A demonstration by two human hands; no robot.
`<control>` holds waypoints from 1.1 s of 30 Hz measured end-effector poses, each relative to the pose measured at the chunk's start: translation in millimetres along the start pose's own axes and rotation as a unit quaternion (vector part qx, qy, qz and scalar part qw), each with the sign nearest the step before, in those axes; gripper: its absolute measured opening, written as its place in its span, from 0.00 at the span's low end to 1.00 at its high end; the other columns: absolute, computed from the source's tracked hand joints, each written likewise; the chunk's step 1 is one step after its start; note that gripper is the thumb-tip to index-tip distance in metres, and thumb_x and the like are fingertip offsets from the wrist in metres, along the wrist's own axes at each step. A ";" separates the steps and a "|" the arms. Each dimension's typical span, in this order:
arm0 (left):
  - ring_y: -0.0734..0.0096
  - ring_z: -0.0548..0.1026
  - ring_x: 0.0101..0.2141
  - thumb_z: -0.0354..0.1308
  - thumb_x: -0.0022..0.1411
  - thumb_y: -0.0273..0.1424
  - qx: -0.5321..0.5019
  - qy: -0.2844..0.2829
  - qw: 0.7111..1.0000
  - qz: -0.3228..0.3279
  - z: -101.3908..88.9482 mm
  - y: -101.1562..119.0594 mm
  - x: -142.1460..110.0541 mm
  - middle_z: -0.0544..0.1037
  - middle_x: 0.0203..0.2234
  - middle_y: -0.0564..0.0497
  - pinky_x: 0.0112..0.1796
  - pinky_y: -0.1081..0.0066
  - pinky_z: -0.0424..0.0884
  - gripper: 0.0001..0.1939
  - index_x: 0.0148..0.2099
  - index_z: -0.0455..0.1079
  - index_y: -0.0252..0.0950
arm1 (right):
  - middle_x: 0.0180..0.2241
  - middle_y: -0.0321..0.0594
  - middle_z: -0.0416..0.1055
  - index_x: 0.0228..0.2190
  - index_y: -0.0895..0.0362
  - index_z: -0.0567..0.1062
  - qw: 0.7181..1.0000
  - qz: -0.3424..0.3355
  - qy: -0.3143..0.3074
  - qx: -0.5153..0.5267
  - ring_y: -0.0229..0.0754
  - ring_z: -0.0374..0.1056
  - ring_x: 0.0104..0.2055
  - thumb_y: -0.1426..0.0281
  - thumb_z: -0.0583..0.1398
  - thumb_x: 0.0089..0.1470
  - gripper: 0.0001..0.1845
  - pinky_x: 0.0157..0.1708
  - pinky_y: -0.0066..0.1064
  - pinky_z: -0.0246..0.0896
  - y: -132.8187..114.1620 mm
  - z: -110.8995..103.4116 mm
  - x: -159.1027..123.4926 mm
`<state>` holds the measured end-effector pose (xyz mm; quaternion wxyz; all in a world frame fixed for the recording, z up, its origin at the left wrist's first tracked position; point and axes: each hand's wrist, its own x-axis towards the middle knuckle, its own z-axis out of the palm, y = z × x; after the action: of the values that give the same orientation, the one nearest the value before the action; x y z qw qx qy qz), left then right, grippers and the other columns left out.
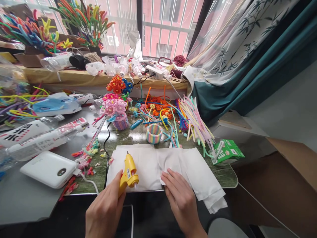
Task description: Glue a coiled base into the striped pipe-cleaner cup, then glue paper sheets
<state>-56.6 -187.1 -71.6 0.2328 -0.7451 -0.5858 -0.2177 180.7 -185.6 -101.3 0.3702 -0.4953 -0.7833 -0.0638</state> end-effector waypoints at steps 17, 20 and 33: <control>0.69 0.82 0.29 0.46 0.73 0.33 -0.020 -0.009 1.000 -0.016 5.6 -4.5 -8.7 0.85 0.37 0.44 0.35 0.76 0.72 0.19 0.58 0.70 0.32 | 0.43 0.43 0.81 0.51 0.55 0.76 0.996 -0.058 -0.002 0.072 0.47 0.74 0.52 0.84 0.52 0.59 0.24 0.50 0.42 0.75 19.8 5.6 6.6; 0.68 0.82 0.31 0.47 0.73 0.33 -0.028 -0.019 0.999 -0.010 7.3 -7.3 -11.3 0.84 0.39 0.44 0.36 0.75 0.72 0.19 0.59 0.69 0.32 | 0.42 0.43 0.81 0.51 0.55 0.76 0.996 -0.058 0.029 0.068 0.47 0.75 0.51 0.85 0.50 0.58 0.26 0.50 0.44 0.76 24.6 8.7 0.2; 0.67 0.83 0.34 0.51 0.71 0.29 -0.037 0.001 0.999 0.034 7.2 -6.2 -8.8 0.84 0.42 0.44 0.45 0.71 0.73 0.17 0.60 0.67 0.31 | 0.43 0.42 0.80 0.48 0.55 0.77 0.997 -0.014 0.042 0.058 0.46 0.74 0.51 0.83 0.53 0.60 0.21 0.48 0.42 0.75 36.6 0.4 -5.4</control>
<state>-64.2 -188.3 -82.1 0.2128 -0.7727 -0.5514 -0.2316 211.9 -171.1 -114.8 0.4301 -0.4590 -0.7761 -0.0444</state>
